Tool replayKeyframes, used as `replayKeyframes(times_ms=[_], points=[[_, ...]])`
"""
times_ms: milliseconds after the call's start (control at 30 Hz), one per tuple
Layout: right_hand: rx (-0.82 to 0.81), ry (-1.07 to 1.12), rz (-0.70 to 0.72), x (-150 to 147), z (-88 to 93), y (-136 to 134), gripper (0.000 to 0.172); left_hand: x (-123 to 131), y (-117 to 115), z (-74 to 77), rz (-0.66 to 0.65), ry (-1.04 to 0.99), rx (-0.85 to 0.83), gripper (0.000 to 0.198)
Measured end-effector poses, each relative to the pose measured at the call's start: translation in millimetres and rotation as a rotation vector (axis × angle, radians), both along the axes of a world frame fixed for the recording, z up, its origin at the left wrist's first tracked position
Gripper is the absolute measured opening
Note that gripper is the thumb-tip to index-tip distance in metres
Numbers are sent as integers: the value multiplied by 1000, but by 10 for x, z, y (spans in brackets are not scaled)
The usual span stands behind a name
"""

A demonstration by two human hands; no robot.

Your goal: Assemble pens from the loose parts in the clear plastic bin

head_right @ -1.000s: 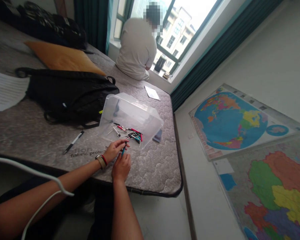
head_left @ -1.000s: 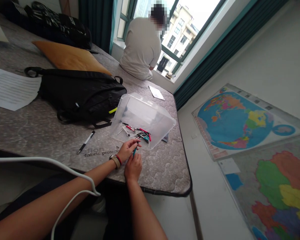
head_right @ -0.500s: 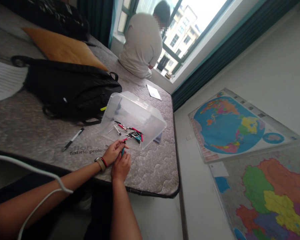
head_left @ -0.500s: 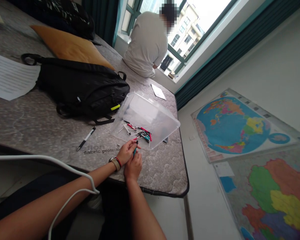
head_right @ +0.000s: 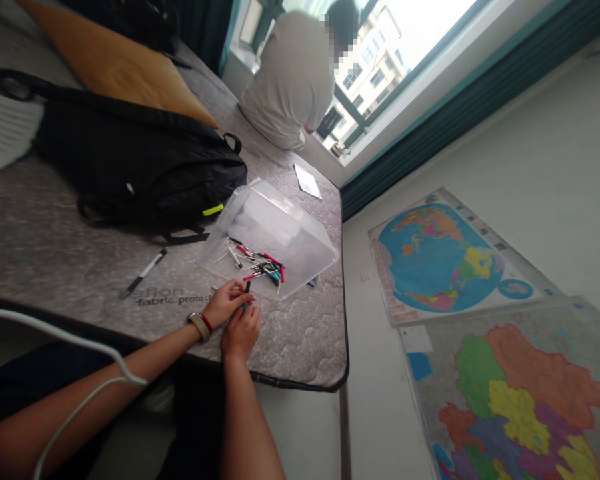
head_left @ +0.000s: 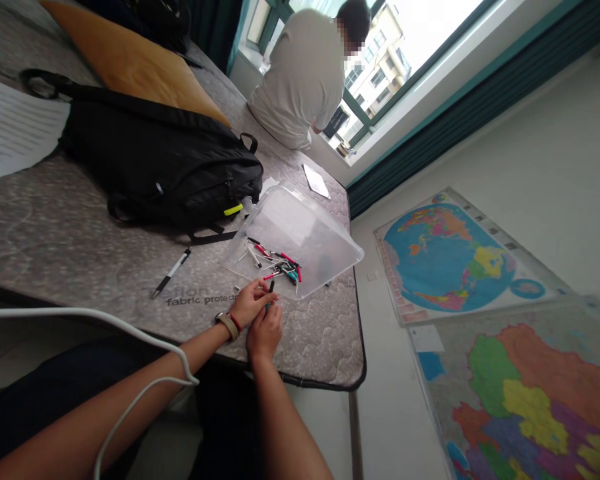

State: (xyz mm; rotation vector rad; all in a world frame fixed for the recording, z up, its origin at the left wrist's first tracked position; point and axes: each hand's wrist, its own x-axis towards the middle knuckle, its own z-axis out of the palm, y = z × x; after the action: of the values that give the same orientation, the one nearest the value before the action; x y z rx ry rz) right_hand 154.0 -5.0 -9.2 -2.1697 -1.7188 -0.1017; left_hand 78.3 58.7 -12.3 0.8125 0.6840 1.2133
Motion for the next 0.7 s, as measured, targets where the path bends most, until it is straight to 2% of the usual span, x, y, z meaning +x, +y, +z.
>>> replayKeyframes(times_ms=[133, 333, 500, 700], points=[[-7, 6, -13, -20, 27, 6, 38, -30, -2, 17, -18, 16, 22, 36], [-3, 29, -14, -23, 49, 6, 38, -73, -23, 93, -75, 26, 85, 38], [-18, 28, 3, -19, 63, 1, 32, -38, -44, 88, -36, -7, 47, 53], [3, 12, 0, -17, 32, 2, 34, -9, -49, 60, 2, -5, 43, 34]])
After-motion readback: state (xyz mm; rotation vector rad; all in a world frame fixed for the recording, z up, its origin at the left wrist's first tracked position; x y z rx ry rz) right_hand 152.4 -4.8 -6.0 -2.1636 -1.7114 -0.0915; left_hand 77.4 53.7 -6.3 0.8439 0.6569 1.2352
